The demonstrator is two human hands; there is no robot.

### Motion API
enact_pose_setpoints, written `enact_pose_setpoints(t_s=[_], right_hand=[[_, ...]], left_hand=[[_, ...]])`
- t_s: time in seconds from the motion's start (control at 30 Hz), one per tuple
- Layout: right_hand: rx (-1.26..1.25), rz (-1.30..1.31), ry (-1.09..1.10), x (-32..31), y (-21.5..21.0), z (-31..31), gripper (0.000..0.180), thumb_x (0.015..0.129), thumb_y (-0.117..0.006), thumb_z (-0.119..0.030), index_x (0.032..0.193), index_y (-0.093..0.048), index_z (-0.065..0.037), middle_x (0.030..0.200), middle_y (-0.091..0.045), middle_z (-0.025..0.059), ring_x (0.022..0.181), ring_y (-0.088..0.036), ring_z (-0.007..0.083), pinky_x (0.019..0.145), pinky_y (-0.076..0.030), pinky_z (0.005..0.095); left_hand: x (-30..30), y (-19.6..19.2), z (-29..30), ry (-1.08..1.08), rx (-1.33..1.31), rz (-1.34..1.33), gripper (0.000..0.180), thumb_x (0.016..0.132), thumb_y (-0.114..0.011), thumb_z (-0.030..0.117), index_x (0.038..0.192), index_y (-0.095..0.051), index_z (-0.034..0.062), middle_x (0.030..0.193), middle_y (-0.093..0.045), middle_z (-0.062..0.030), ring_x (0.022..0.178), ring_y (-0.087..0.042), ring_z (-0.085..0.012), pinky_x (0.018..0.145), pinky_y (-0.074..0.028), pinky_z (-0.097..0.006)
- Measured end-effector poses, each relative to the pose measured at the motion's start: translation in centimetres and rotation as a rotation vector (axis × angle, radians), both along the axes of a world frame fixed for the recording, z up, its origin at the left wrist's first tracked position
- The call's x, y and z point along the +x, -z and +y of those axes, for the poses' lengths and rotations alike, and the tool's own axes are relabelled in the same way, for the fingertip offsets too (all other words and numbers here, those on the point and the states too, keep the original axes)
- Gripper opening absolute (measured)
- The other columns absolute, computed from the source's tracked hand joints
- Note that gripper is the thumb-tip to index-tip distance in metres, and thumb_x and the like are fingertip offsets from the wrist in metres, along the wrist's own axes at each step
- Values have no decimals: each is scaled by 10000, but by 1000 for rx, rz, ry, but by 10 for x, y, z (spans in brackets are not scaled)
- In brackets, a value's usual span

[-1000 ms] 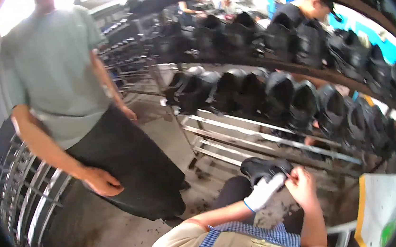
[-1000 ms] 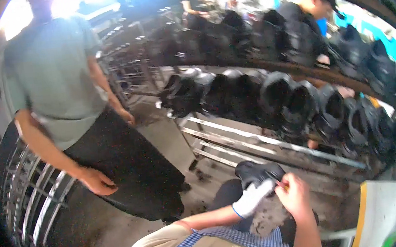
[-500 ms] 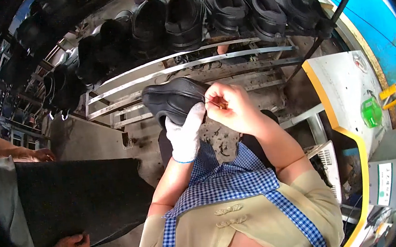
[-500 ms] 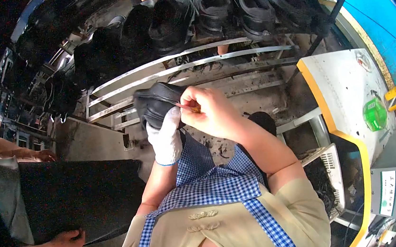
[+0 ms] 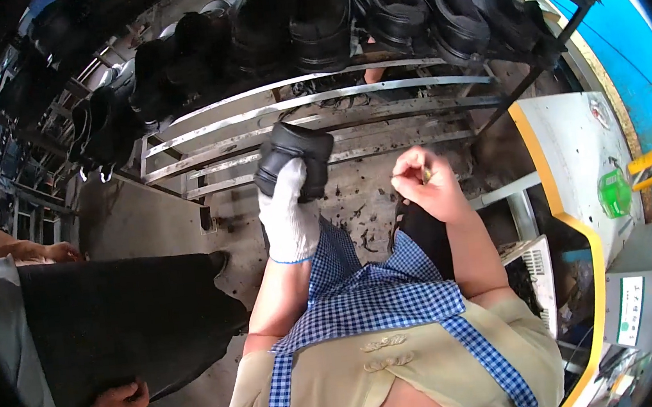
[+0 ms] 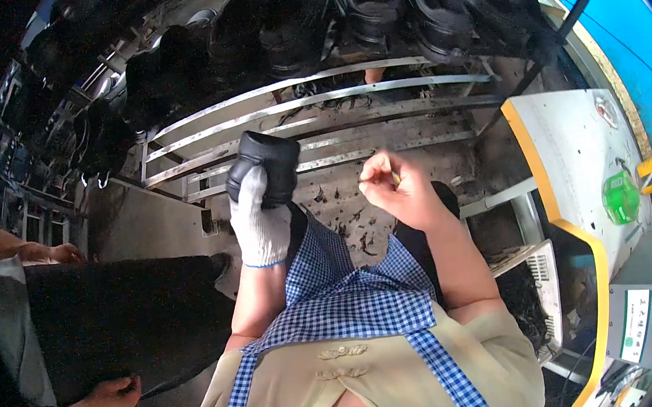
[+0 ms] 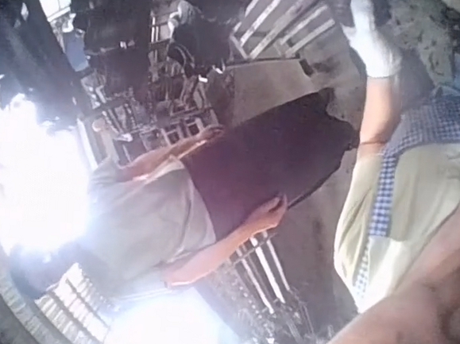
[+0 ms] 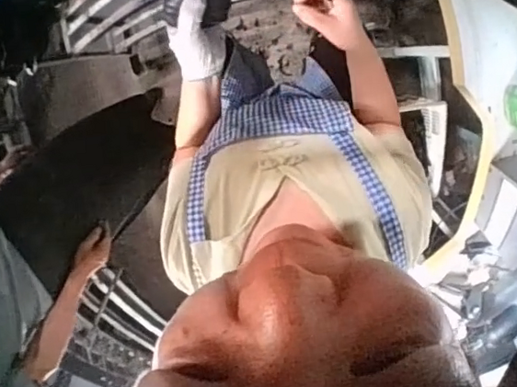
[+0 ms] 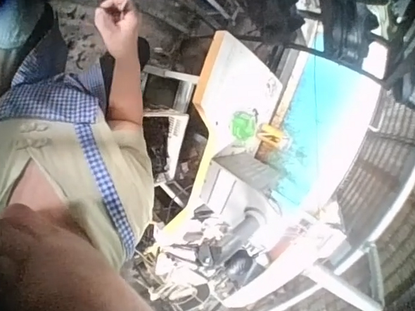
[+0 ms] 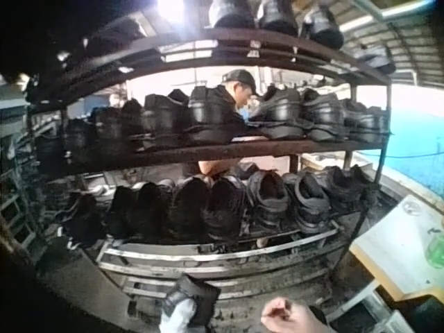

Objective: Trim excess material from the edges of shoes using a small knife.

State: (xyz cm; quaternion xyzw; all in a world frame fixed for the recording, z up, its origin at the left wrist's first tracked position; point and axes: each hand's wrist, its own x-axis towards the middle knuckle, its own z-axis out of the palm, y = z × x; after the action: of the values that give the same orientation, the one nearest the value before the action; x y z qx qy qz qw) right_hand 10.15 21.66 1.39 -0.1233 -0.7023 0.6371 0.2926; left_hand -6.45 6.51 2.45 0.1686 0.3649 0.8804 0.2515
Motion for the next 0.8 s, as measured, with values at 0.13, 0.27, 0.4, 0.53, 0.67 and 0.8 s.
enact_pose_setpoints(t_s=[0.13, 0.27, 0.4, 0.53, 0.67, 0.8], right_hand=[[385, -50, 113, -5, 16, 1, 215, 870, -661, 11, 1079, -628, -24, 871, -600, -23, 601, -473, 32, 548, -402, 194], [183, 25, 45, -21, -14, -25, 421, 871, -697, -37, 1273, -573, -27, 912, -588, -10, 577, -412, -4, 518, -366, 182], [188, 92, 63, -34, -13, -27, 451, 889, -679, -45, 1316, -536, -15, 892, -576, 11, 593, -425, 20, 536, -379, 193], [398, 141, 74, -37, -19, -24, 425, 925, -623, -49, 1333, -514, -6, 870, -568, 57, 657, -510, 111, 605, -443, 254], [607, 112, 116, -27, -20, -30, 387, 922, -591, -21, 1308, -564, -45, 869, -573, 99, 678, -549, 200, 638, -467, 281], [596, 43, 108, -20, -29, -40, 363, 907, -602, -5, 1265, -617, -60, 860, -569, 105, 678, -568, 203, 605, -464, 283]], left_hand=[[10, -12, -3, 189, 118, -264, 413, 954, -578, 351, 1241, -571, 54, 1222, -628, -125, 1115, -613, -271, 1000, -473, -442], [14, -10, -5, 254, 104, -293, 503, 961, -548, 413, 1295, -525, 37, 1269, -603, -144, 1147, -598, -283, 1028, -451, -445], [19, -11, 0, 276, 57, -256, 526, 944, -574, 378, 1325, -500, 23, 1286, -593, -144, 1171, -585, -286, 1026, -451, -436], [20, -10, -1, 193, 16, -97, 505, 935, -597, 324, 1349, -495, 51, 1282, -589, -132, 1160, -582, -260, 1011, -455, -415], [25, -14, -8, 119, -52, 22, 400, 935, -614, 166, 1306, -527, 43, 1179, -623, -81, 1068, -610, -189, 903, -514, -340], [24, -7, -10, 72, -54, 103, 411, 935, -625, 168, 1312, -510, 52, 1210, -608, -100, 1081, -610, -207, 937, -499, -362]])
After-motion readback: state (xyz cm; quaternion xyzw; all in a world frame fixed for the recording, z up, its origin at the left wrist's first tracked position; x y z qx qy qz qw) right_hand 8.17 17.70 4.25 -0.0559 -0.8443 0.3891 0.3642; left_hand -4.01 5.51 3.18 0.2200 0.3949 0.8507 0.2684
